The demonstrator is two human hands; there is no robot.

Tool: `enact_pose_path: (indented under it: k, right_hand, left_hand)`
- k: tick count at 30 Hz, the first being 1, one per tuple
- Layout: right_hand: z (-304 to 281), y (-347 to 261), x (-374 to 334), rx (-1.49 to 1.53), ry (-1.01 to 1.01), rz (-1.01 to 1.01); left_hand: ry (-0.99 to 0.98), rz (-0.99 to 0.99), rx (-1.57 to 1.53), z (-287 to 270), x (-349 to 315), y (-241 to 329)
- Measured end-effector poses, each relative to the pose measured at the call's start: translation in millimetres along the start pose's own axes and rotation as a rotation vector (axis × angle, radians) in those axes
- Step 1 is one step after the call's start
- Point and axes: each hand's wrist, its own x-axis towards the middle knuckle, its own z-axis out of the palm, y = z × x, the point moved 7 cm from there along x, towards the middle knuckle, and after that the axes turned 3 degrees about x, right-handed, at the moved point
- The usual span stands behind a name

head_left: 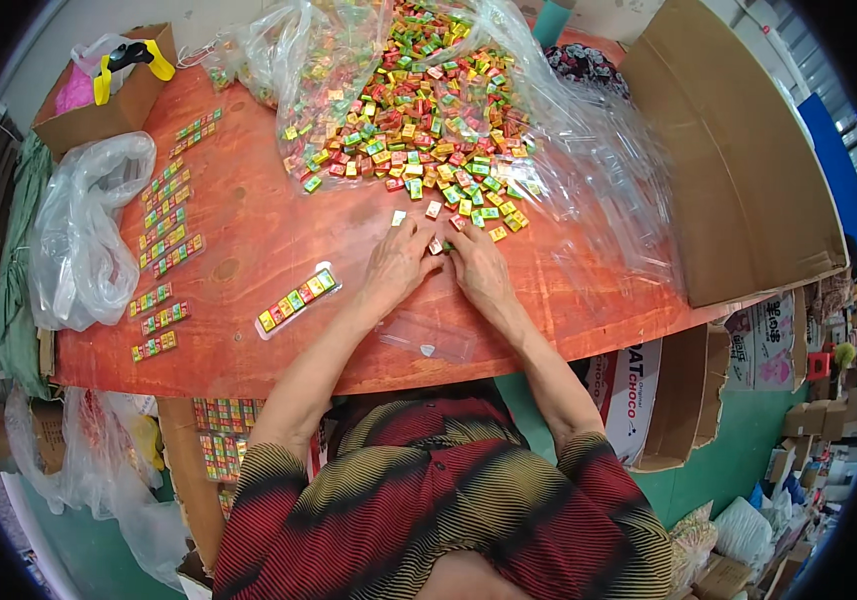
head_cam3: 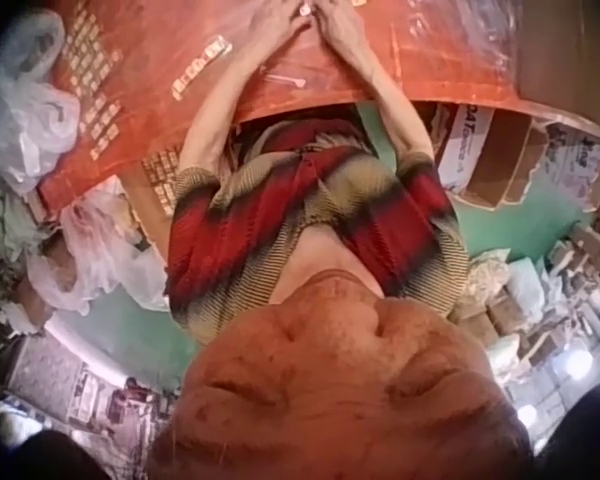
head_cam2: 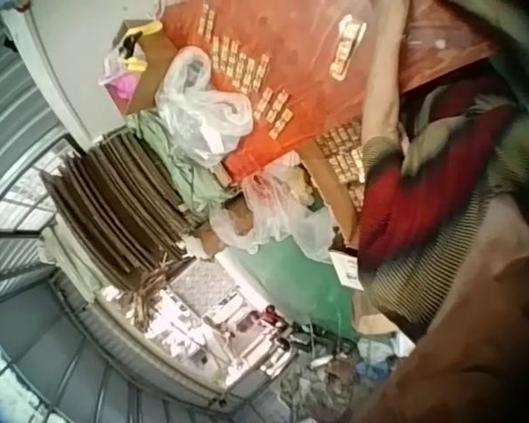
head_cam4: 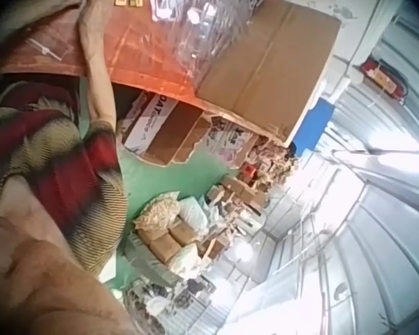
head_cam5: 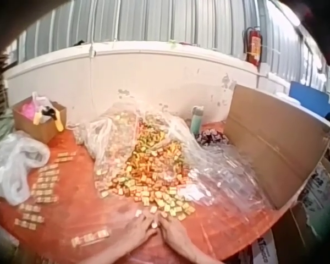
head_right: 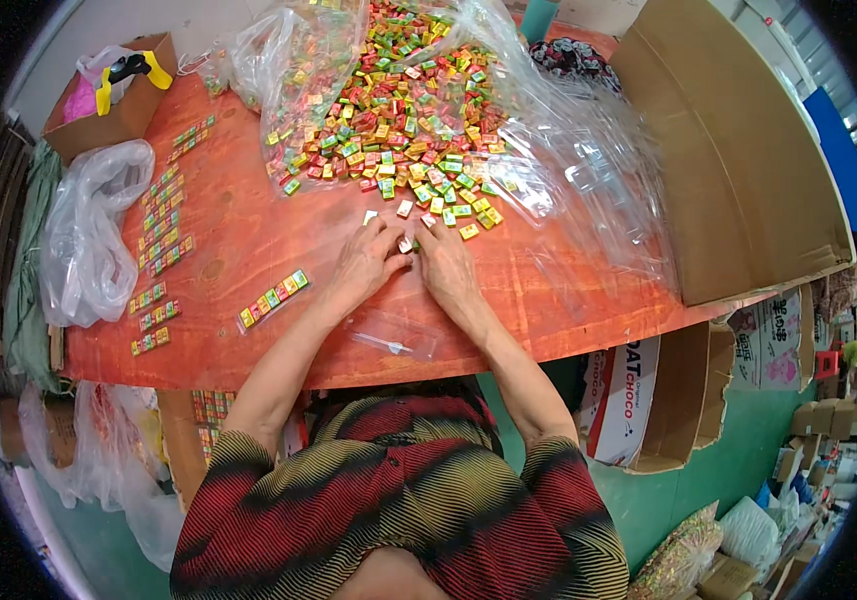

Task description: Sorting and arranging small colorful product packages on a table.

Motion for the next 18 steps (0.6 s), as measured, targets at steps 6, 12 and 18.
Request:
enact_pose_path:
  k: [6, 12, 18]
  right_hand:
    - [1, 13, -2, -0.080, -0.081, 0.158]
    - [13, 0, -4, -0.056, -0.149, 0.109]
    - [-9, 2, 20, -0.157, -0.083, 0.047]
  left_hand:
    - [-0.011, -0.008, 0.047, 10, -2, -7]
    - [-0.024, -0.024, -0.009, 2, -7, 2]
    - [0.039, -0.046, 0.044, 0, 0, 15]
